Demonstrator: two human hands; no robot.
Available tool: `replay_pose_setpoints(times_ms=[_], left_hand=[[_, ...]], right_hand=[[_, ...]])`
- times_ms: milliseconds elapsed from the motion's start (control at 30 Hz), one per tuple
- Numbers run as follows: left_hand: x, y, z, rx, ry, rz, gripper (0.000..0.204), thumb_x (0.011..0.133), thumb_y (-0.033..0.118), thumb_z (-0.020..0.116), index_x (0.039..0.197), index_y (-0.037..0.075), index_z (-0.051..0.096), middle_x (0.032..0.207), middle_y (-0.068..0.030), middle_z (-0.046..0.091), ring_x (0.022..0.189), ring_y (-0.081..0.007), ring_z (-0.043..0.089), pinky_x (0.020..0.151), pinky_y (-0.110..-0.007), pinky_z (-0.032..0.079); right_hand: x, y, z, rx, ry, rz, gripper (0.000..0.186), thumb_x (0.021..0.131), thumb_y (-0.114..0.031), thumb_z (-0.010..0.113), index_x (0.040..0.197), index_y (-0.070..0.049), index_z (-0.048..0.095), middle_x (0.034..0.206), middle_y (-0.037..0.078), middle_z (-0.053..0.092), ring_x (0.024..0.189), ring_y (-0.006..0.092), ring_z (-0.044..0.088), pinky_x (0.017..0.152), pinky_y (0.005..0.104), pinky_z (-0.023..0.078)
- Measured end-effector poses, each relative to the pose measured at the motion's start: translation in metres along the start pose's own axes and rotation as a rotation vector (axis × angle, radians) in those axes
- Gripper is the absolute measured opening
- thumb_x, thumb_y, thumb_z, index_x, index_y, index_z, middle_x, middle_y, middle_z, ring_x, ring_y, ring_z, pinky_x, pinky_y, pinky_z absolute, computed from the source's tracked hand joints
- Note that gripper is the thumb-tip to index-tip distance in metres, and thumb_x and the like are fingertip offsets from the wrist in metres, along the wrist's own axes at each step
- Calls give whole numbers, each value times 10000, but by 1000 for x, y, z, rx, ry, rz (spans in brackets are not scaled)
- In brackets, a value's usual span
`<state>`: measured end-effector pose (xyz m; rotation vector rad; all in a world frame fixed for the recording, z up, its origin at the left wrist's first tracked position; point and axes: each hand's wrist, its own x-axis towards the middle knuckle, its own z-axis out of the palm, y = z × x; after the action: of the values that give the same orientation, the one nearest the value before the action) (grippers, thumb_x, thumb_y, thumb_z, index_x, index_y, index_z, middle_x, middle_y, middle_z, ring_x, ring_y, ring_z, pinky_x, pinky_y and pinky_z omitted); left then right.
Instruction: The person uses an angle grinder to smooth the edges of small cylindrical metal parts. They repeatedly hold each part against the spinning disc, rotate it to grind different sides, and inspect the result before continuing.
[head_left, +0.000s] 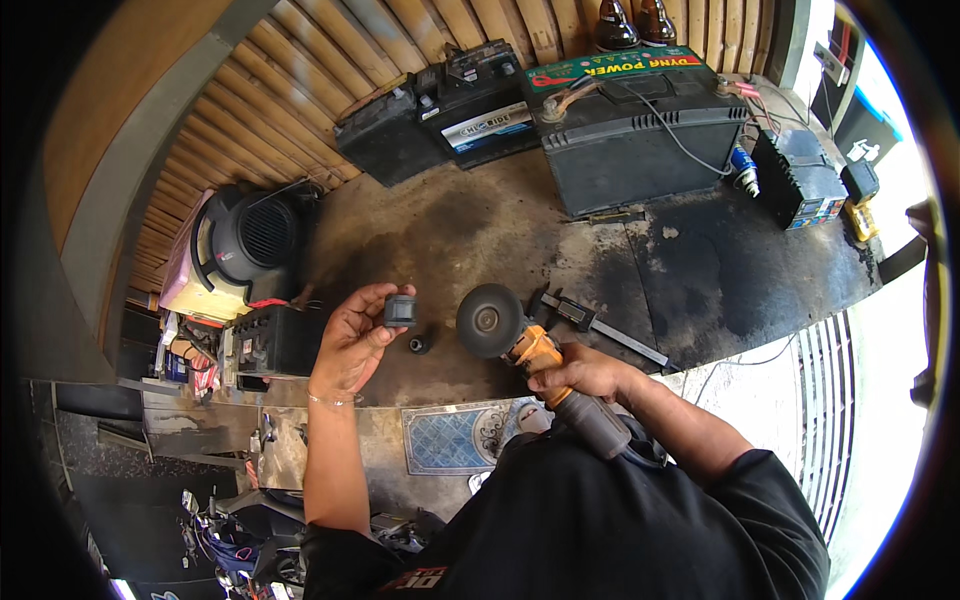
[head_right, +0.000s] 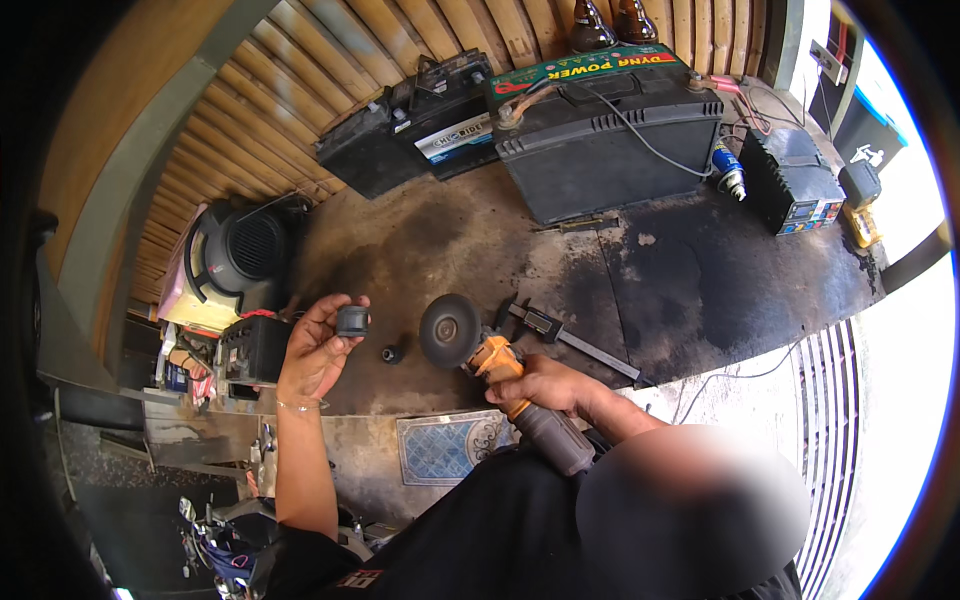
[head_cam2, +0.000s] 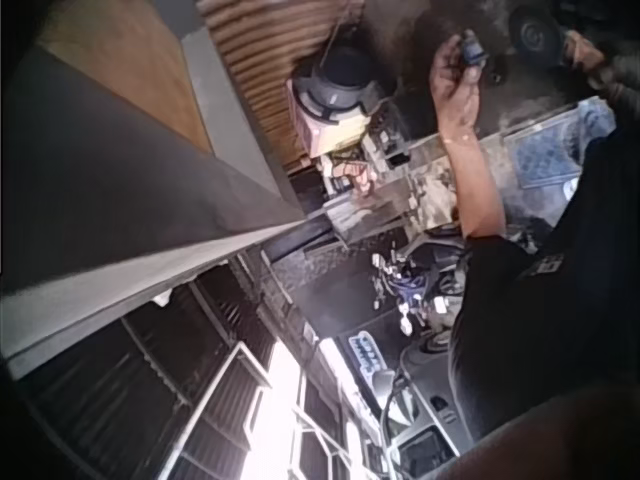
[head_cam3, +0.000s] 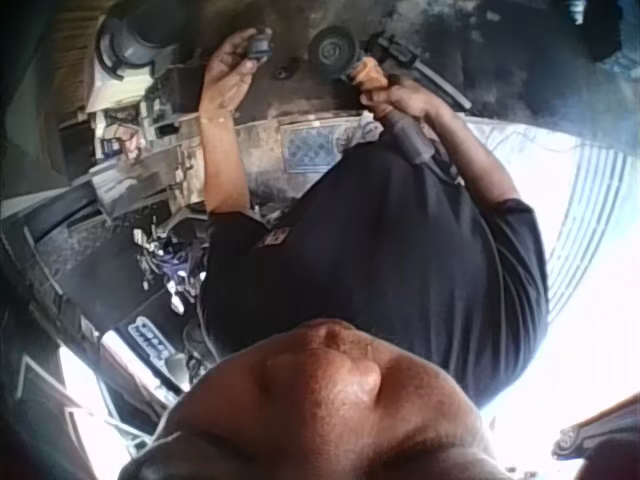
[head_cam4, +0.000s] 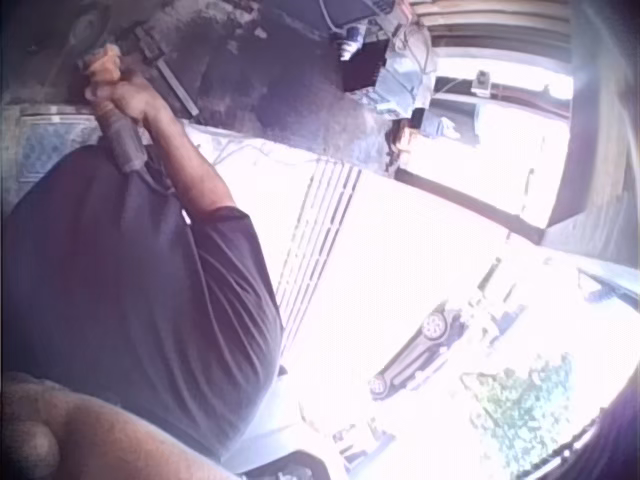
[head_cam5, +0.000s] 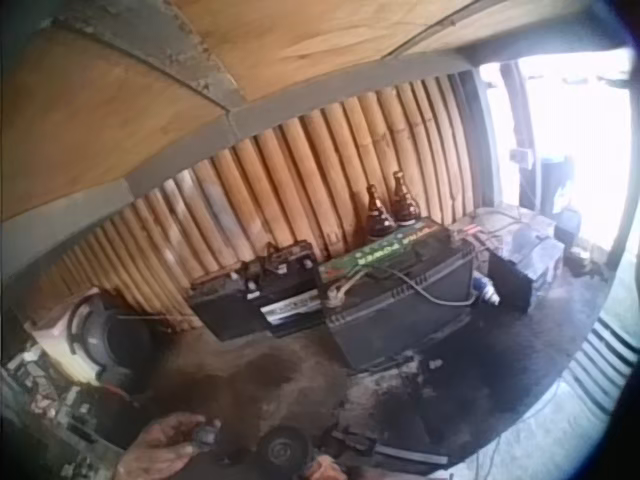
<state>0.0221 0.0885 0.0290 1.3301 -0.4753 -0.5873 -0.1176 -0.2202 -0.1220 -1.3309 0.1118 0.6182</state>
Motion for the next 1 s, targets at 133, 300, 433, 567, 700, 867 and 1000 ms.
replay_pose_setpoints(times_ms=[133,300,433,567,700,867,1000], left_hand=[[-21,-7,4,-159,83,65,541,923,65,804,1408,21,569,1432,-212,611,1274,-239,645,1044,-333,577],[-84,-70,38,-499,71,-56,575,990,173,743,1496,32,509,1431,-236,605,1275,-265,646,1029,-355,583],[-109,-138,92,-579,76,-277,508,1070,270,637,1514,69,494,1470,-166,592,1310,-291,612,1108,-408,503],[-101,-157,113,-652,-24,-319,481,1081,318,625,1489,99,493,1459,-112,584,1331,-297,586,1153,-458,455],[-93,-155,137,-723,-7,-412,520,1077,375,627,1510,137,464,1453,-73,567,1350,-296,568,1146,-536,451],[-93,-150,161,-767,-4,-414,502,1084,388,612,1515,163,486,1418,-39,584,1309,-251,572,1095,-500,485],[-83,-156,172,-769,63,-330,462,1083,375,617,1492,175,541,1407,-16,594,1318,-202,551,1076,-485,487]], right_hand=[[-2,-4,-3,65,-70,14,593,859,-342,884,1253,43,663,1087,100,738,974,185,706,839,329,572],[-8,-10,0,117,-23,67,541,856,-390,862,1180,17,710,989,89,736,824,171,712,703,315,577],[-7,-12,3,128,6,86,562,869,-393,850,1209,26,691,1012,107,732,831,186,716,702,318,580],[-5,-13,6,164,5,118,642,884,-429,844,1274,37,639,1063,128,726,869,204,730,725,340,603],[-5,-13,12,254,0,135,593,961,-414,781,1322,26,610,1096,131,727,908,215,736,755,360,621],[0,-8,17,459,-90,214,525,1041,-438,666,1331,-4,606,1146,130,731,973,233,732,867,389,608],[1,-6,14,501,-110,295,594,1076,-490,567,1427,-12,542,1272,178,700,1132,285,706,1035,454,560]])
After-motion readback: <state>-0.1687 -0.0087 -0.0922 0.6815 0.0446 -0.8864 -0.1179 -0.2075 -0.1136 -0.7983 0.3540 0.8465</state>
